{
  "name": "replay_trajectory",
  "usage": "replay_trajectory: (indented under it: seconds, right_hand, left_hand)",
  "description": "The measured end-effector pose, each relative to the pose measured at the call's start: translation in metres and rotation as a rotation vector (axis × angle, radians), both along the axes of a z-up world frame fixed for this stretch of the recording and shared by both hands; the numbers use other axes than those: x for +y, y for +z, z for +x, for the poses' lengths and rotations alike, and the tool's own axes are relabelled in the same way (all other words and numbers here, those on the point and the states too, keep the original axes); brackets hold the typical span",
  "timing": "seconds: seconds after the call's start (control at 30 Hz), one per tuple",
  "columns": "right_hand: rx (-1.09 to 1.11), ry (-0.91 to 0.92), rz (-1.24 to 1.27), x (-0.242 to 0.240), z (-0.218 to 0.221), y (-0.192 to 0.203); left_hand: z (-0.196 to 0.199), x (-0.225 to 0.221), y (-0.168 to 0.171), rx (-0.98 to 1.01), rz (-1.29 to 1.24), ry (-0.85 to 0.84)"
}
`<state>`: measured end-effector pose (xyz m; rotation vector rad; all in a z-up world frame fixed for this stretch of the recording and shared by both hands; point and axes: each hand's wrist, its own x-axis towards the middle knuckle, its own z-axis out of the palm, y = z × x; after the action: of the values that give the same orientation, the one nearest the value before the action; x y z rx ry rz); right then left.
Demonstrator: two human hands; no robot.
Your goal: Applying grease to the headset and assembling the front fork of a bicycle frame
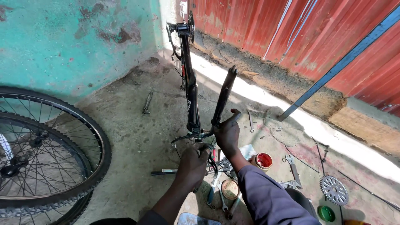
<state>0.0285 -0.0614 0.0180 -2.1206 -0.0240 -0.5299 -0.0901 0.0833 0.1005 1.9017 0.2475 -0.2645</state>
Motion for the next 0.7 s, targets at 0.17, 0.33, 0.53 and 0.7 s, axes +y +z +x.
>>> replay_trajectory:
  seconds: [0.17,0.33,0.53,0.7]
  right_hand:
    - [-0.032,0.032,-0.084,-0.009,0.000,0.000]
    - [-0.102,0.141,-0.054,-0.012,0.000,0.011]
    - [0.041,0.197,0.177,-0.027,0.010,-0.001]
    - [0.166,-0.031,0.519,-0.028,0.009,-0.002]
  left_hand:
    - [0.006,-0.003,-0.020,-0.104,0.081,-0.044]
    - [0.012,-0.005,-0.016,-0.126,0.184,-0.128]
    - [0.013,-0.009,-0.023,-0.190,0.169,-0.145]
    - [0.011,-0.008,-0.020,-0.178,0.183,-0.152]
